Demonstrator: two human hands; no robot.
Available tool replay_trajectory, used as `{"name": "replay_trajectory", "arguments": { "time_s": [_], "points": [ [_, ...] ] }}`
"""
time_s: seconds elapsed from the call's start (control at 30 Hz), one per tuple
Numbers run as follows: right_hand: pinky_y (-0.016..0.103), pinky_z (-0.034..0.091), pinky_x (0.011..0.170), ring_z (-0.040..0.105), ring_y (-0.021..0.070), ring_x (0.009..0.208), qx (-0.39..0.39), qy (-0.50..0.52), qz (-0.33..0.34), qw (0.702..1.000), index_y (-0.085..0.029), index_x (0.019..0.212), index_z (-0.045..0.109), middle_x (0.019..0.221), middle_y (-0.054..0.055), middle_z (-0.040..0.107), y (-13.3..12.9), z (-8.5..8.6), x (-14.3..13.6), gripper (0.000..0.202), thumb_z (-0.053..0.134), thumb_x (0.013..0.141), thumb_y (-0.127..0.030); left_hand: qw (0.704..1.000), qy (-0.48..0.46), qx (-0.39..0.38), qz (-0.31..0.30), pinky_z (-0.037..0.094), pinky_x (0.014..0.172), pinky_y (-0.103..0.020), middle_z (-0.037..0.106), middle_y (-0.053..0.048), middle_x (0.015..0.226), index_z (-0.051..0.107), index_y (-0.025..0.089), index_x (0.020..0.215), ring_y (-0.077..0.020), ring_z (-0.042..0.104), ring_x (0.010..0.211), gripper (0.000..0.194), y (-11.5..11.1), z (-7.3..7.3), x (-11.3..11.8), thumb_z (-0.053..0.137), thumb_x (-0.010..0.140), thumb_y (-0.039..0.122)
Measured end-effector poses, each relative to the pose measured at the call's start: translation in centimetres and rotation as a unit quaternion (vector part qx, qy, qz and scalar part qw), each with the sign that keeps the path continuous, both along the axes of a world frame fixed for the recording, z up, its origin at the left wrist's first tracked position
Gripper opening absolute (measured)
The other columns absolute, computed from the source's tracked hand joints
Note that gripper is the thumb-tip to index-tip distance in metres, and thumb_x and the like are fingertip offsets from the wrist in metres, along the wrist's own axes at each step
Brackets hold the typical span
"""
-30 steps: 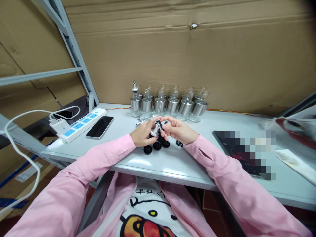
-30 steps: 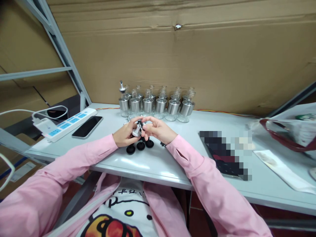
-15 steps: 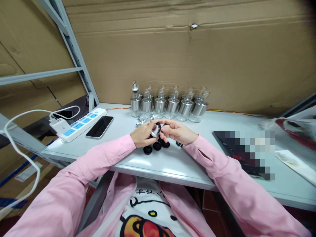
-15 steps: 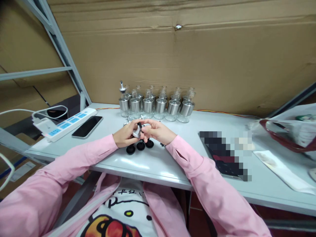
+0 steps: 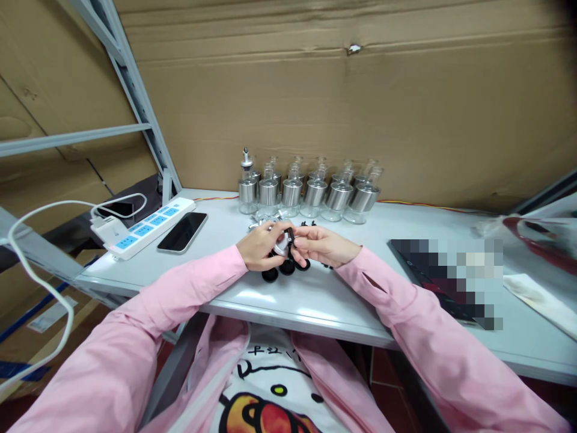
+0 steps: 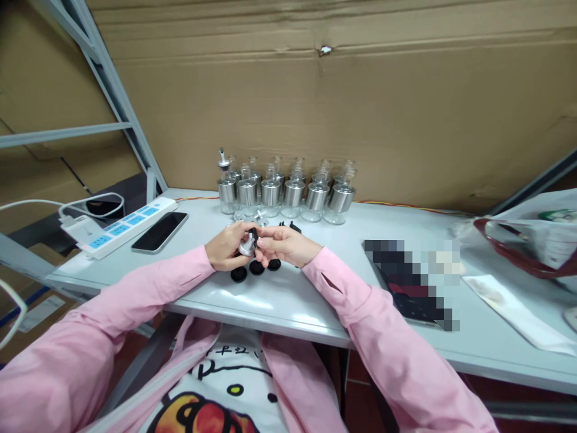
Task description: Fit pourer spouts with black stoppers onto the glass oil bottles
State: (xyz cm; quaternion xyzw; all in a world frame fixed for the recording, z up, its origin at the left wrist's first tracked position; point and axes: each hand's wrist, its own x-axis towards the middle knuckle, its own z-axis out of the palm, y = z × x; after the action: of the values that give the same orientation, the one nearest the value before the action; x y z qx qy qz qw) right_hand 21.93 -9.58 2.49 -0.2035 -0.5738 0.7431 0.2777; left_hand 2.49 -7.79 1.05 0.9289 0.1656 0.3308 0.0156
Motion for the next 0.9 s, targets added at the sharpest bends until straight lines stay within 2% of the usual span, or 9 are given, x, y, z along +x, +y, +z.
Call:
{"name": "replay_trajectory", "arguments": {
  "time_s": [0.23,0.43,0.9],
  "points": [
    [0.018,0.049,0.057,0.063,0.0071,0.06,-0.012,0.032,-0.003,0.999,-0.013,0.093,0.062,0.068,0.0,0.066,-0.4,-0.13,-0.57,0.032,0.075,0.068,-0.027,0.998,-0.041,-0.024,-0.043,0.044,0.069,-0.029,0.053,0.001,0.072,0.034,0.017,0.114,-0.015,0.052,0.065,0.046,0.05,-0.02,-0.07,0.047,0.07,0.024],
    [0.017,0.047,0.055,0.058,0.0052,0.054,-0.009,0.043,-0.021,0.999,-0.013,0.089,0.066,0.061,-0.002,0.064,-0.46,-0.28,-0.82,0.03,0.078,0.064,-0.023,0.997,-0.043,-0.024,-0.057,0.043,0.063,-0.027,0.051,0.001,0.072,0.034,0.017,0.112,-0.0142,0.05,0.061,0.044,0.12,-0.09,-0.04,0.048,0.071,0.025],
    [0.019,0.042,0.05,0.055,0.0063,0.051,0.061,0.002,-0.049,0.997,-0.014,0.083,0.065,0.059,-0.002,0.063,-0.37,-0.54,-0.97,0.029,0.078,0.062,-0.029,0.998,-0.008,-0.01,-0.056,0.045,0.07,-0.03,0.056,-0.001,0.078,0.031,0.018,0.118,-0.0166,0.054,0.066,0.05,0.34,-0.38,-0.09,0.046,0.071,0.027]
  ]
}}
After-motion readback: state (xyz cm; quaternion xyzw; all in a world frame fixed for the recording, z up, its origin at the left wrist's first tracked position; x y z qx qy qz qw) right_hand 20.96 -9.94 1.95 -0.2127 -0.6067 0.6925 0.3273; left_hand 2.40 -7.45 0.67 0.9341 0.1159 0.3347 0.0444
